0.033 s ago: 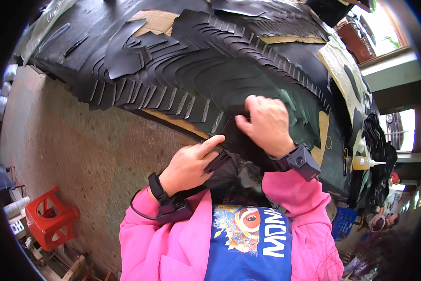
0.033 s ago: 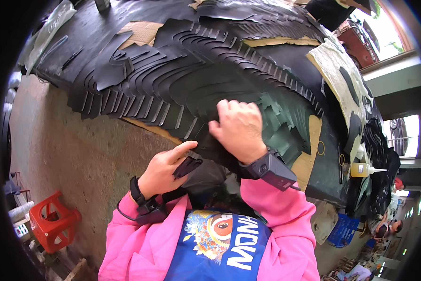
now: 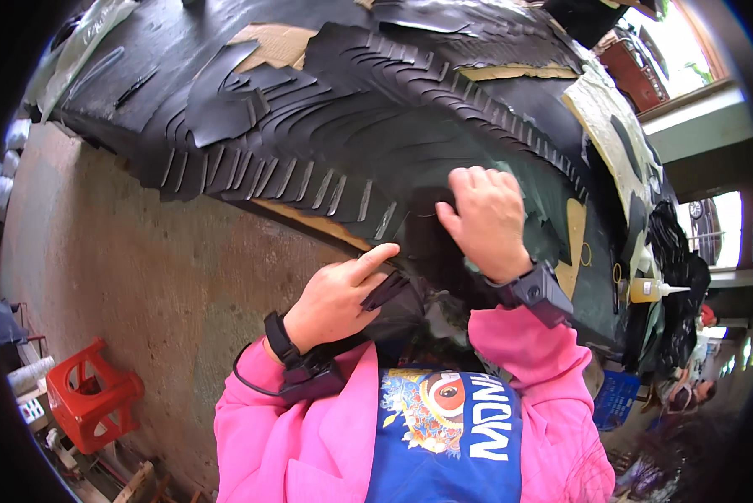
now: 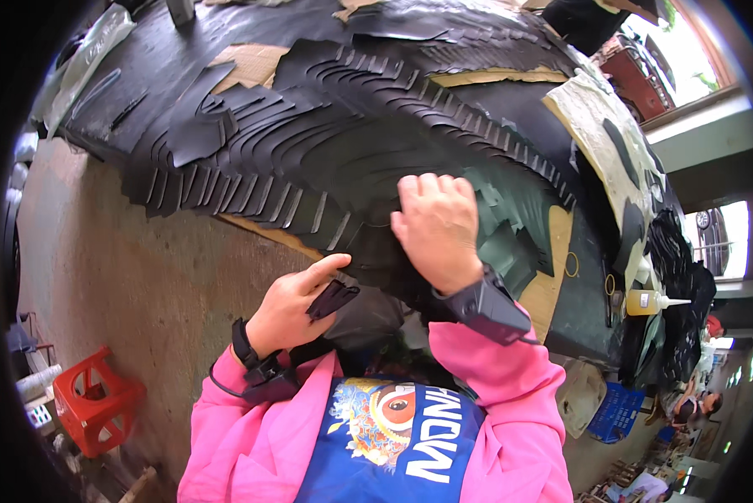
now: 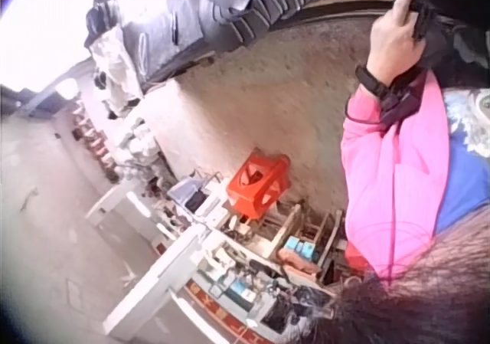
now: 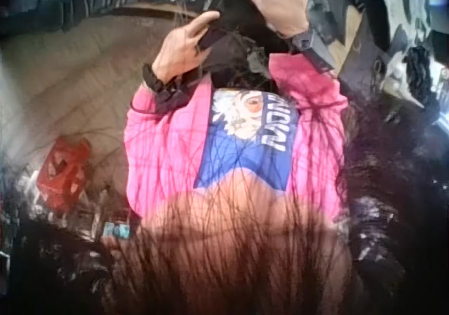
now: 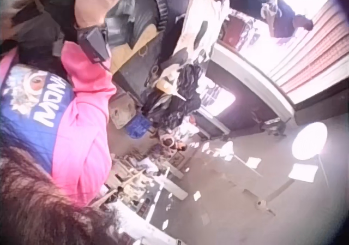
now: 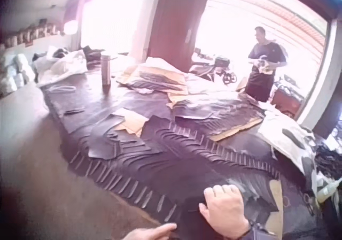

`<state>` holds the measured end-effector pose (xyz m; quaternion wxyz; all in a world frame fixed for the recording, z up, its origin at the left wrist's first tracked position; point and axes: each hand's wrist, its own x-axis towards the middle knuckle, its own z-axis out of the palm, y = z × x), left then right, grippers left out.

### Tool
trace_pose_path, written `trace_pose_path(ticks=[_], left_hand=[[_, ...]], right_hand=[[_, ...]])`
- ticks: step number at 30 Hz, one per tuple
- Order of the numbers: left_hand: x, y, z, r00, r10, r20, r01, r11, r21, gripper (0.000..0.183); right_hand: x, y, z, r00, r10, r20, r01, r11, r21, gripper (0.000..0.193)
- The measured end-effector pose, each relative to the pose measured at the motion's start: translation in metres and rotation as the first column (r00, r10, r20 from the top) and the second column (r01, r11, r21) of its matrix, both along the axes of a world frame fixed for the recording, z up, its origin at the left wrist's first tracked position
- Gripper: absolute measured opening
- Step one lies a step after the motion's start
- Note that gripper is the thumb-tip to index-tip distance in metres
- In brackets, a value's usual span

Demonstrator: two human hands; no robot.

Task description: The person is sorting and stacking dark-colored, pre-cut leather or synthetic components for footwear manufacturing at a workbench.

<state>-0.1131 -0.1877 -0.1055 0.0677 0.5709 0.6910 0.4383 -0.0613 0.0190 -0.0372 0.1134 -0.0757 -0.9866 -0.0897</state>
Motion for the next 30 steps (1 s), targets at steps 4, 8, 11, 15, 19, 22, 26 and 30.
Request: trace_pose_path(ticks=[4,8,11,15,19,22,26,30], left_hand=[[0.002,-0.001,0.009,1.0,0.016,-0.018,-0.015,0.997,0.078,0.027],[0.009,0.0,0.011,0.996,0.041,0.076,-0.049,0.993,0.105,0.049],[0.025,-0.003,0.022,0.945,0.099,0.312,-0.147,0.98,0.136,0.037],[0.044,-0.001,0.029,0.903,0.002,0.43,-0.07,0.987,0.143,0.031],[0.063,0.01,0.026,0.788,-0.032,0.615,-0.089,0.982,0.165,0.03],[0.069,0.008,0.024,0.726,-0.074,0.683,-0.034,0.989,0.143,0.031],[0.077,0.013,0.031,0.759,-0.024,0.651,-0.084,0.987,0.134,0.031],[0.072,0.023,0.048,0.738,-0.107,0.666,0.048,0.993,0.107,0.038]], right_hand=[[0.037,0.026,0.029,0.949,0.032,-0.314,-0.036,0.999,-0.006,0.029],[0.066,0.023,0.05,0.901,0.181,-0.393,-0.309,0.905,-0.291,0.02],[0.08,0.007,0.047,0.881,0.318,-0.351,-0.472,0.649,-0.597,0.02],[0.089,-0.033,0.037,0.807,0.46,-0.37,-0.582,0.512,-0.632,0.038],[0.089,-0.04,0.026,0.796,0.473,-0.377,-0.604,0.636,-0.479,0.05],[0.1,-0.038,0.028,0.811,0.463,-0.358,-0.582,0.578,-0.572,0.054],[0.102,-0.034,0.035,0.863,0.449,-0.232,-0.48,0.584,-0.655,0.057],[0.099,-0.033,0.041,0.89,0.397,-0.226,-0.449,0.671,-0.59,0.054]])
